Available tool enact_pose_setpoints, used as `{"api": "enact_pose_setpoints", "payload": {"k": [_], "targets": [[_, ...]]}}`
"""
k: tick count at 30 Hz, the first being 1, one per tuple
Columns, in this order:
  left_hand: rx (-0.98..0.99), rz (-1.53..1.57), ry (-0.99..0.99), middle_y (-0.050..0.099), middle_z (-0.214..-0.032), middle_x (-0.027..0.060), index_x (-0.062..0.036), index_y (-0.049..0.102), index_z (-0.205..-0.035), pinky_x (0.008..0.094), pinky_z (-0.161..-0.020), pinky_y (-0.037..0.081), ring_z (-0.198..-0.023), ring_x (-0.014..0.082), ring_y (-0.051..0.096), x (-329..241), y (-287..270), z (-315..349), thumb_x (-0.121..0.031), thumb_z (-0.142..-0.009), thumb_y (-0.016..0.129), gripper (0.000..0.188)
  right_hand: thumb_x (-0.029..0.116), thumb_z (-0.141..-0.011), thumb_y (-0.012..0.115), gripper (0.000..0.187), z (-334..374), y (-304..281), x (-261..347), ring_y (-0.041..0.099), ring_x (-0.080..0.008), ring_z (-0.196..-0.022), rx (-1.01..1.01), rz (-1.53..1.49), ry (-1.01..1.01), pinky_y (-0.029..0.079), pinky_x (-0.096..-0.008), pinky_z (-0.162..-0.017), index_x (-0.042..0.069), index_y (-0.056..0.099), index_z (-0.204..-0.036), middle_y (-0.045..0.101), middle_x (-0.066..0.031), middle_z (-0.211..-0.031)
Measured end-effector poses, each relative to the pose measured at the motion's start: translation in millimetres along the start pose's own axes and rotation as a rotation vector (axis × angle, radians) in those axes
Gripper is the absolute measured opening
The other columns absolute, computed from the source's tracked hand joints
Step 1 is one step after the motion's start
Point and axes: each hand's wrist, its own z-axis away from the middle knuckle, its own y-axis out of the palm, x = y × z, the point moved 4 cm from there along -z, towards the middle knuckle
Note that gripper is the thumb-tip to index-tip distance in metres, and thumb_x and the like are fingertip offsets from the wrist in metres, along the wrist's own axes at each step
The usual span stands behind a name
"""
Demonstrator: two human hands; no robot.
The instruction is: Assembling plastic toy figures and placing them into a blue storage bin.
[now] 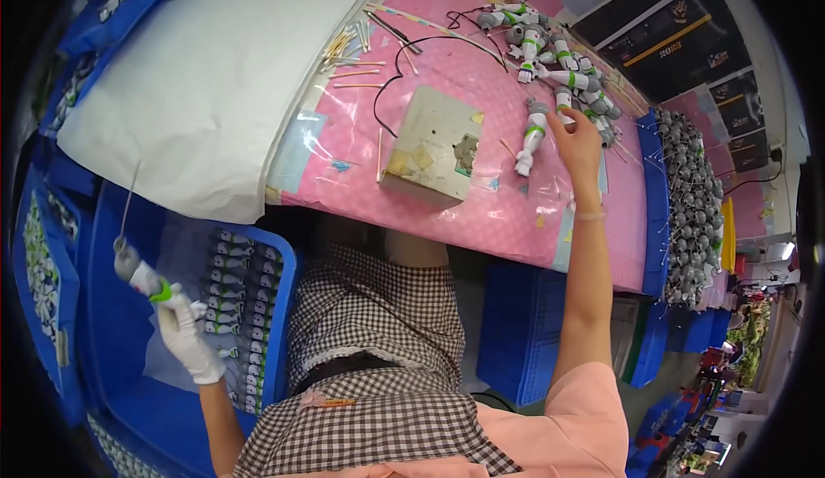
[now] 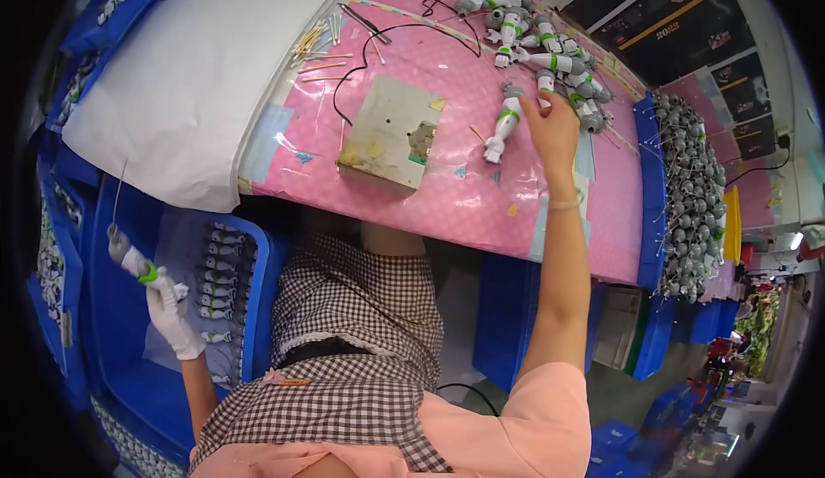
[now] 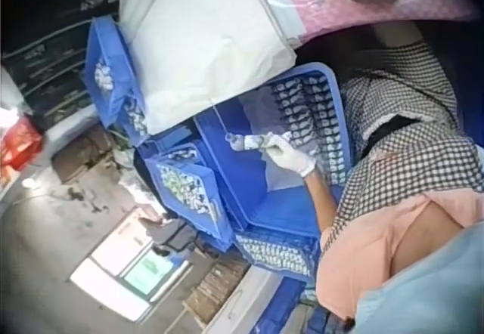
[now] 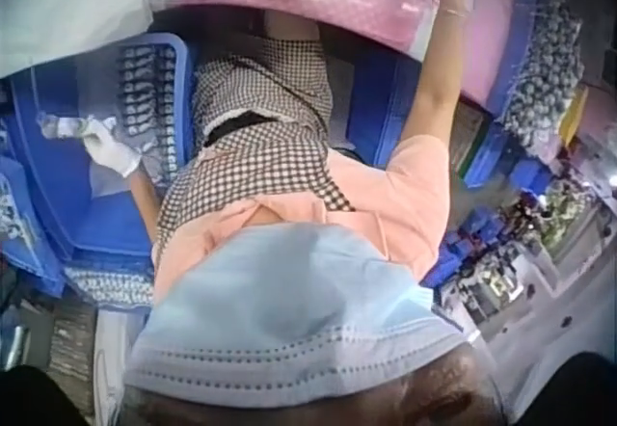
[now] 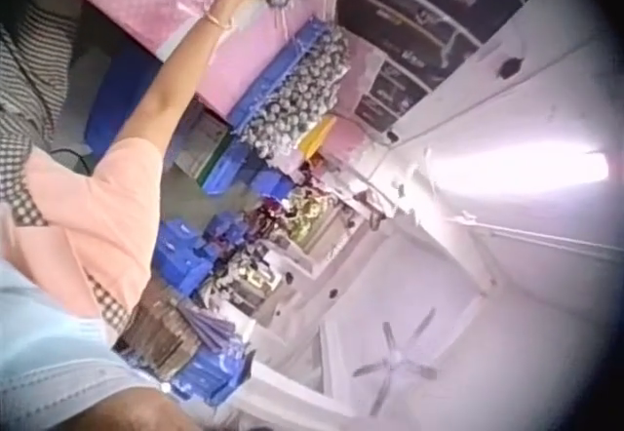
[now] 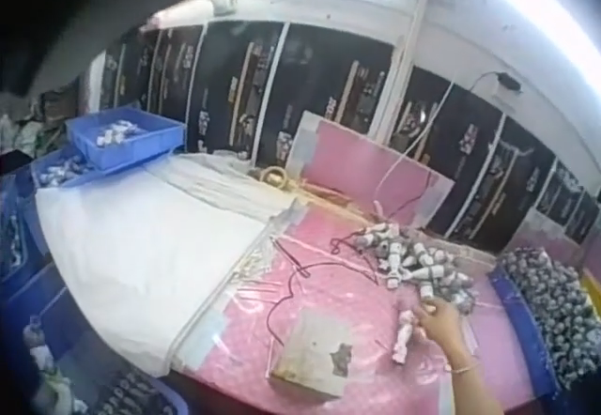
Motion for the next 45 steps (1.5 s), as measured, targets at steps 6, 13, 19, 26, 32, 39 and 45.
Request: {"api": "enact_pose_setpoints", "payload": {"k": [6, 13, 19, 26, 32, 39, 45], "targets": [[0.520, 0.204, -0.285, 0.051, -0.077, -0.0040, -0.0013, 0.056, -0.104, 0.0179, -0.057, 0.042, -0.061, 0.0037, 0.048, -47.4, 148.6, 60.6, -0.018, -0.091, 0.058, 0.022, 0.025, -0.074, 0.070, 0.022, 45.1, 8.3, 52.8, 0.060, -0.0287, -0.071, 0.217, 0.081, -0.228, 0.046, -0.0383, -0.061, 0.004, 0.068, -0.079, 0.060, -0.0148, -0.075], [0.648, 0.257, -0.329, 0.055, -0.076, -0.0002, -0.0003, 0.056, -0.100, 0.0217, -0.060, 0.043, -0.062, 0.0076, 0.052, -33.6, 208.7, 82.5, -0.013, -0.090, 0.060, 0.017, 0.019, -0.071, 0.068, 0.016, 40.8, 18.8, 65.3, 0.059, -0.0333, -0.076, 0.396, 0.379, -0.186, 0.047, -0.0422, -0.065, 0.003, 0.066, -0.072, 0.058, -0.0172, -0.081], [0.688, 0.285, -0.327, 0.054, -0.079, 0.0008, 0.0033, 0.053, -0.110, 0.0243, -0.065, 0.046, -0.066, 0.0082, 0.052, -14.2, 199.9, 80.3, -0.011, -0.090, 0.058, 0.025, 0.013, -0.067, 0.065, 0.013, 49.9, 26.3, 80.6, 0.056, -0.0340, -0.073, 0.261, 0.405, -0.378, 0.046, -0.0429, -0.064, 0.000, 0.062, -0.068, 0.054, -0.0171, -0.082], [0.748, 0.304, -0.315, 0.056, -0.080, 0.0026, 0.0043, 0.054, -0.108, 0.0230, -0.065, 0.044, -0.068, 0.0104, 0.054, -10.9, 202.5, 84.3, -0.011, -0.090, 0.058, 0.024, 0.012, -0.072, 0.065, 0.013, 62.0, 18.6, 66.6, 0.055, -0.0322, -0.076, 0.226, 0.219, -0.263, 0.045, -0.0421, -0.064, 0.000, 0.060, -0.073, 0.051, -0.0158, -0.084], [0.621, 0.355, -0.233, 0.057, -0.080, 0.0029, 0.0025, 0.056, -0.106, 0.0227, -0.065, 0.044, -0.068, 0.0098, 0.054, -18.6, 167.5, 68.4, -0.012, -0.090, 0.058, 0.022, 0.017, -0.078, 0.063, 0.015, 64.1, 24.1, 86.9, 0.056, -0.0338, -0.083, 0.331, 0.286, -0.286, 0.046, -0.0419, -0.070, 0.003, 0.061, -0.082, 0.054, -0.0177, -0.092], [-0.293, -0.076, -0.140, 0.061, -0.081, 0.0017, 0.0014, 0.061, -0.096, 0.0241, -0.066, 0.043, -0.071, 0.0083, 0.054, 54.6, -69.8, -8.3, -0.016, -0.088, 0.060, 0.019, 0.014, -0.079, 0.060, 0.014, 44.9, 24.4, 65.6, 0.055, -0.0335, -0.085, 0.508, 0.435, -0.487, 0.044, -0.0418, -0.074, 0.000, 0.060, -0.082, 0.055, -0.0163, -0.090], [-0.571, -0.515, -0.820, 0.068, -0.083, 0.0146, -0.0006, 0.068, -0.092, 0.0366, -0.072, 0.048, -0.079, 0.0246, 0.065, 274.7, -194.8, 62.8, -0.037, -0.076, 0.068, 0.040, 0.015, -0.079, 0.060, 0.017, 25.4, 41.8, 51.1, 0.054, -0.0345, -0.075, 0.671, 0.419, -0.541, 0.042, -0.0420, -0.069, -0.001, 0.058, -0.082, 0.053, -0.0164, -0.081]]}}
